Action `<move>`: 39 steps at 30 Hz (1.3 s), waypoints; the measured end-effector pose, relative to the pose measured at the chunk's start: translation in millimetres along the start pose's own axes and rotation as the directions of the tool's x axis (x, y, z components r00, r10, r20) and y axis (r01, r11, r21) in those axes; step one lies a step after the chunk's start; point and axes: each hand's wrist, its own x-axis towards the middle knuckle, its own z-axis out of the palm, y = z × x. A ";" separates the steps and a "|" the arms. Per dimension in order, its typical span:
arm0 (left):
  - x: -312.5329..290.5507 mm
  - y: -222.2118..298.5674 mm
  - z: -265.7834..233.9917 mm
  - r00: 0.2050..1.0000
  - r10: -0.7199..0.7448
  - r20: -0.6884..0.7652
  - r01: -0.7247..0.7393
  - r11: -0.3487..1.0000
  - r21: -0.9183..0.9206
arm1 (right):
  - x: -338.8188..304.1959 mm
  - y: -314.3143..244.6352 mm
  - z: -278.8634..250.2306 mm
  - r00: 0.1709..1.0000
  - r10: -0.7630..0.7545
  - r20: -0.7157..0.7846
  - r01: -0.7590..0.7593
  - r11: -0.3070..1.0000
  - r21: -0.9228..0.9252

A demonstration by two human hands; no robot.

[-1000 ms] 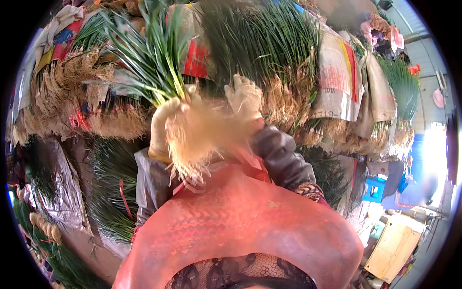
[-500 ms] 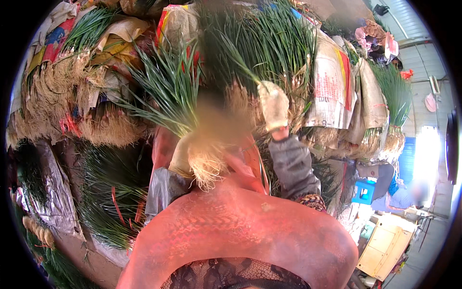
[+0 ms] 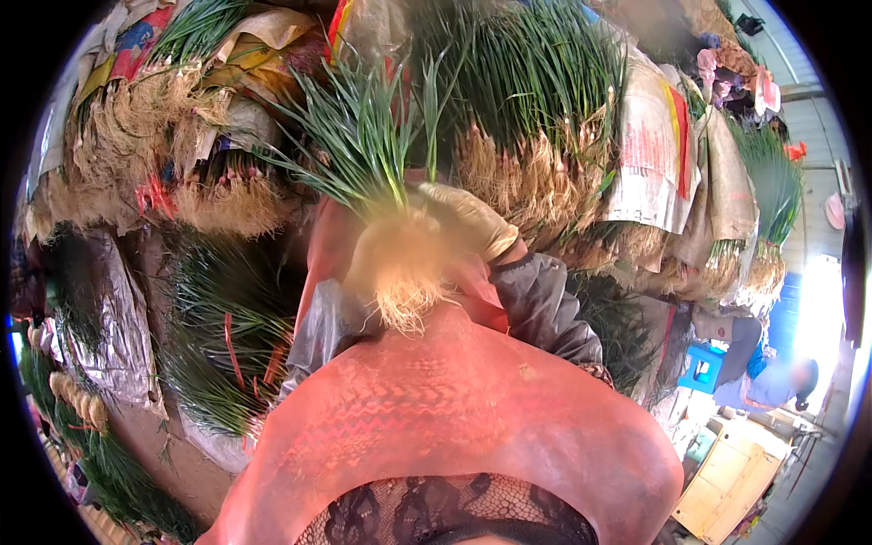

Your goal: The person, wearing gloves and an apron, sorts and cleans bundles of green onions by hand, removing outer layers and roots before placing them into stacks on the floor.

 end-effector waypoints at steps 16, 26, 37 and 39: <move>9.5 20.6 -8.6 0.960 -0.275 -0.051 0.246 0.919 -0.309 | -14.3 -20.4 10.2 0.991 -0.090 0.101 0.091 0.996 -0.006; 4.2 21.2 -7.0 0.944 -0.326 -0.054 0.292 0.898 -0.330 | -7.4 27.9 -5.7 0.737 -0.641 0.216 0.286 0.006 -0.958; -6.1 -30.7 9.9 0.819 -0.560 -0.129 0.441 0.757 -0.483 | 18.2 -29.1 14.2 0.918 -0.353 -0.179 -0.302 -0.333 -0.893; -9.9 -30.9 9.2 0.771 -0.618 -0.152 0.496 0.733 -0.465 | 30.5 -22.7 4.5 0.951 -0.298 -0.087 -0.213 -0.422 -0.881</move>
